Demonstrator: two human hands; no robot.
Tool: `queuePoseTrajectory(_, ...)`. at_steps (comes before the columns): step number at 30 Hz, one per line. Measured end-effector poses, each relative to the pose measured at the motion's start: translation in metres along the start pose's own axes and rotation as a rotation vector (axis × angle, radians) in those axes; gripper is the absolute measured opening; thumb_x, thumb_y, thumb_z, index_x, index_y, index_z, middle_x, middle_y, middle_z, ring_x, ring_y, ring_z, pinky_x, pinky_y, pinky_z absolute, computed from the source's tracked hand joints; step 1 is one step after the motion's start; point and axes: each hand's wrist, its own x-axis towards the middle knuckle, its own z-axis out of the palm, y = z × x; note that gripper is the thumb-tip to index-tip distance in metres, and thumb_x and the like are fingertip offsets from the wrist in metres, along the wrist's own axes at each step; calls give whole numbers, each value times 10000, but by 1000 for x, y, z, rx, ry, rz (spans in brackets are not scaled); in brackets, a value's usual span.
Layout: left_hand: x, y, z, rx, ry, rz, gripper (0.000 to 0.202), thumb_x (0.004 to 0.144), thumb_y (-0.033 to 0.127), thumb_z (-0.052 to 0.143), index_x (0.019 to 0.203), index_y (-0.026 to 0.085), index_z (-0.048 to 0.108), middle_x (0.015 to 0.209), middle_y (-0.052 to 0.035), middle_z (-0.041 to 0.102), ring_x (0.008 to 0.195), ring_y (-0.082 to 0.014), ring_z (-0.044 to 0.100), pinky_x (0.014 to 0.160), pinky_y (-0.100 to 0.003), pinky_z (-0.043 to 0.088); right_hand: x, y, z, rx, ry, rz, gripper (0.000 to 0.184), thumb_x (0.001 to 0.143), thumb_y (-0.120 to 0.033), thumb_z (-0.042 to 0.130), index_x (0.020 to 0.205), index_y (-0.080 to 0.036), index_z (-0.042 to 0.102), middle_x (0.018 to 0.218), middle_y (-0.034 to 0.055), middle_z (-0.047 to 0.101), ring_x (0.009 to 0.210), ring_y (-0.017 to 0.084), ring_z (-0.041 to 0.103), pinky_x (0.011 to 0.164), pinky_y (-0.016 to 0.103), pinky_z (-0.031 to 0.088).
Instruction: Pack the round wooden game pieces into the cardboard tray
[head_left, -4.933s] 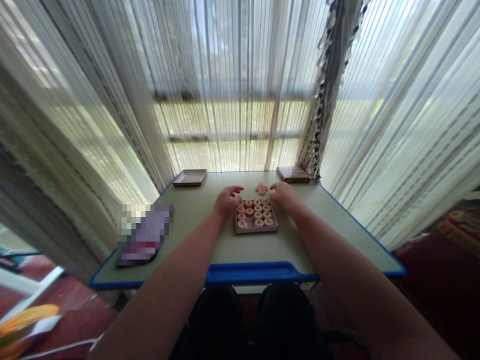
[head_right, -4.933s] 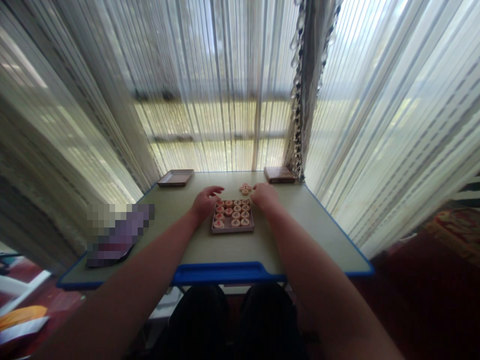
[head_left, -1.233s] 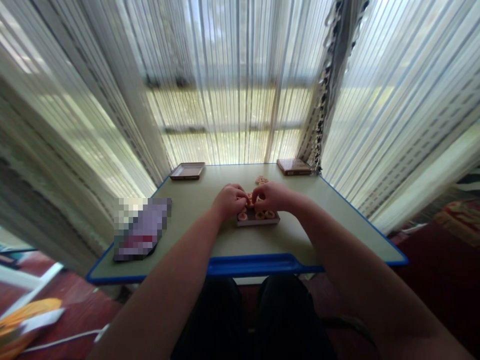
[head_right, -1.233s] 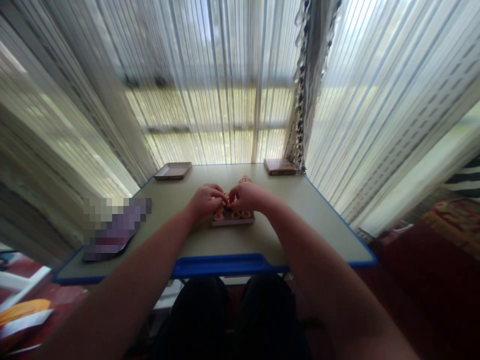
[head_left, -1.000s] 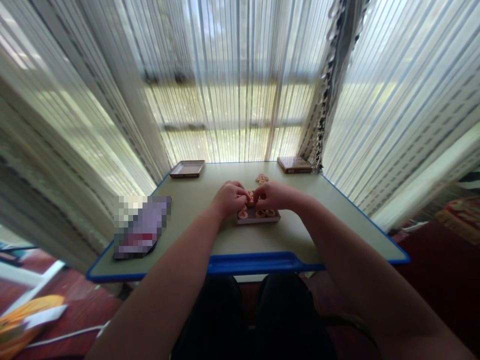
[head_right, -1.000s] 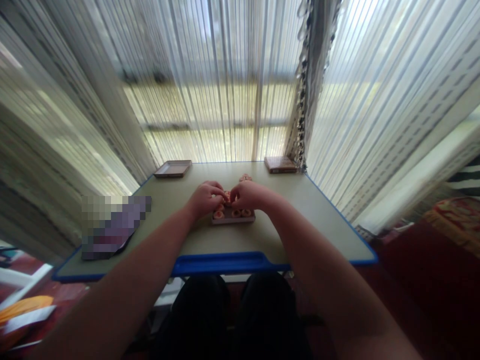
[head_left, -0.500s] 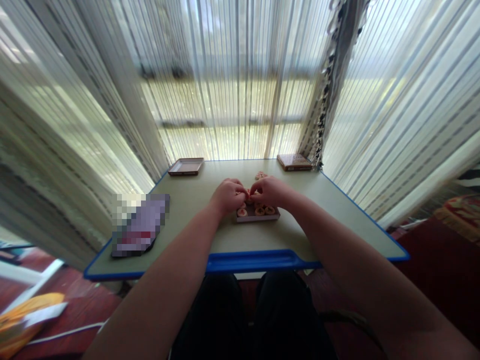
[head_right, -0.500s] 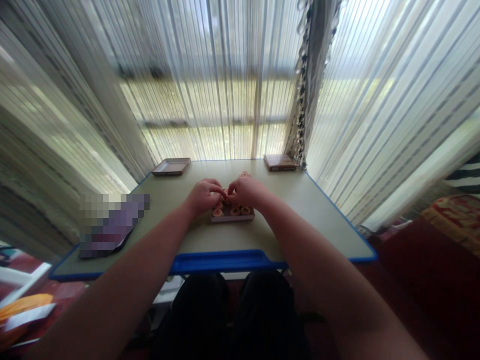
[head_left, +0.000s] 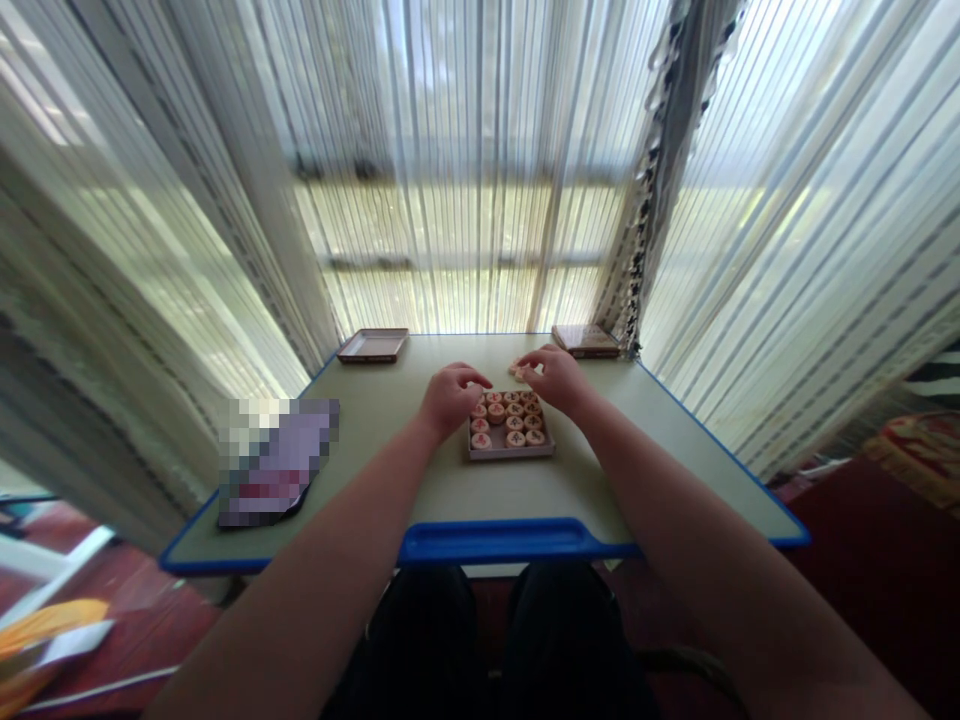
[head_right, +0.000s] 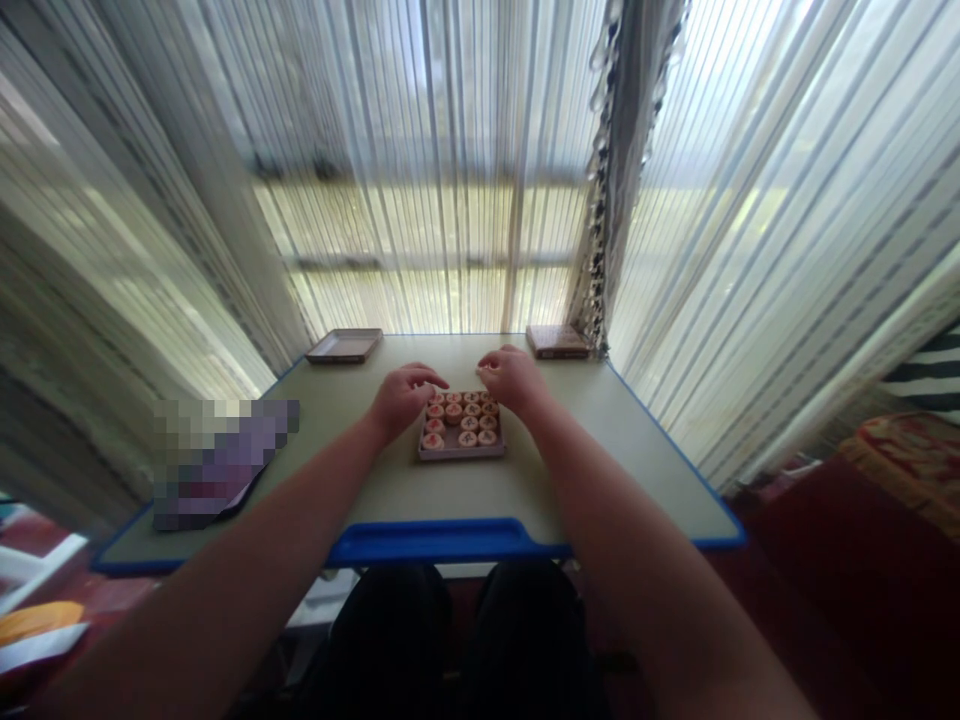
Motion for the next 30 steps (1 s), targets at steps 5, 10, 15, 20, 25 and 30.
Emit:
queuePoseTrajectory(5, 28, -10, 9, -20, -2, -232, 286, 653, 186, 458, 795, 152, 704, 701, -36, 662, 646, -145, 572, 611, -249, 454, 7, 34, 15, -47, 22, 63, 296, 765, -281, 516, 997, -163, 658, 988, 88, 597, 926, 180, 523, 860, 290, 369)
queuePoseTrajectory(10, 61, -23, 28, 22, -192, -190, 275, 629, 207, 525, 834, 168, 704, 721, -38, 680, 658, -156, 587, 622, -255, 457, 9, 41, 21, 6, 8, 74, 249, 761, -317, 541, 931, -195, 676, 926, 66, 598, 898, 175, 516, 851, 297, 372)
queuePoseTrajectory(15, 76, -33, 43, -149, -215, -245, 305, 650, 266, 538, 885, 149, 692, 801, -47, 693, 739, -170, 612, 660, -253, 470, 10, 39, 23, 35, 25, 81, 242, 733, -378, 588, 883, -217, 689, 858, 48, 577, 856, 168, 499, 806, 283, 376)
queuePoseTrajectory(20, 76, -38, 50, -111, -355, -136, 296, 670, 309, 515, 828, 157, 713, 819, -47, 696, 811, -191, 603, 754, -277, 457, 10, 39, 25, 32, -84, 111, 219, 727, -388, 596, 845, -237, 703, 809, 40, 576, 805, 153, 504, 785, 269, 370)
queuePoseTrajectory(25, 75, -39, 51, -101, -383, -49, 321, 686, 334, 500, 856, 159, 709, 882, -55, 685, 845, -191, 593, 814, -299, 440, 10, 37, 23, 59, -118, 52, 196, 735, -228, 564, 880, -253, 694, 800, 25, 579, 800, 145, 516, 815, 270, 363)
queuePoseTrajectory(30, 75, -41, 48, -143, -429, -126, 305, 667, 304, 509, 835, 151, 712, 863, -50, 688, 845, -192, 597, 809, -291, 443, 9, 37, 24, 64, -87, 76, 248, 712, -350, 603, 904, -209, 675, 758, 28, 577, 768, 151, 511, 744, 266, 380)
